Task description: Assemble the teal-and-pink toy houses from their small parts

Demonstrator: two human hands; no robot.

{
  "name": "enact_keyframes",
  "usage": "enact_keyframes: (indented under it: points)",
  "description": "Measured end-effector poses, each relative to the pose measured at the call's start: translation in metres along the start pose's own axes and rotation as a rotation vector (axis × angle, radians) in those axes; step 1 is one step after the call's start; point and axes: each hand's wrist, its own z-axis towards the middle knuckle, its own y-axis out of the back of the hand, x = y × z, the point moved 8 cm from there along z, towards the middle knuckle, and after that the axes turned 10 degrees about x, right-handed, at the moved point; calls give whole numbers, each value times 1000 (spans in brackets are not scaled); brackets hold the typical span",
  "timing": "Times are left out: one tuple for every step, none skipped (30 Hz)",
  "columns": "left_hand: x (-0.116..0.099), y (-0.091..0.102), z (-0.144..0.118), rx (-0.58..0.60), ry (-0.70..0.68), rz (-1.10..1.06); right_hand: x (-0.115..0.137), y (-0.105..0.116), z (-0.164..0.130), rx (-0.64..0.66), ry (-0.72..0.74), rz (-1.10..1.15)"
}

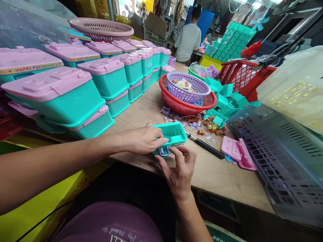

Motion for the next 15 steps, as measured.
enact_keyframes:
  points:
    - [-1, -1, -1, -14, -5, -2, 0, -2, 0, 10, -14, 30]
    - [-1, -2, -3, -17, -3, -10, 1, -5, 1, 27, -22, 61]
    - [-1, -4, -4, -9, 9, -16, 2, -7, 1, 42, -25, 86]
    - [-1, -5, -5, 0, 28, -13, 4, -9, 1, 51, -20, 103]
    - [-1, -7, -6, 10, 59, -6, 6, -11, 1, 49, -11, 111]
    - [0, -8, -7, 19, 97, 4, 7, -11, 0, 40, -3, 112]
    - [0, -9, -8, 19, 133, 19, 8, -12, -1, 23, 1, 110]
    - [0, -9, -8, 8, 162, 38, 9, -12, -2, 6, 1, 110]
    - [-1, -8, -8, -12, 181, 60, 9, -11, -2, -8, -6, 115]
    - [-2, -7, -8, -39, 193, 80, 8, -11, -3, -17, -20, 128]
    - [-3, -7, -7, -61, 200, 99, 6, -11, -4, -17, -39, 154]
    - [-4, -6, -6, -77, 199, 110, 4, -11, -5, -8, -61, 194]
    - [-3, -5, -5, -87, 197, 100, 0, -11, -6, 7, -87, 245]
    - [-1, -3, -5, -95, 199, 75, -6, -10, -8, 29, -120, 306]
    - [3, 0, -4, -107, 208, 44, -12, -10, -10, 53, -154, 371]
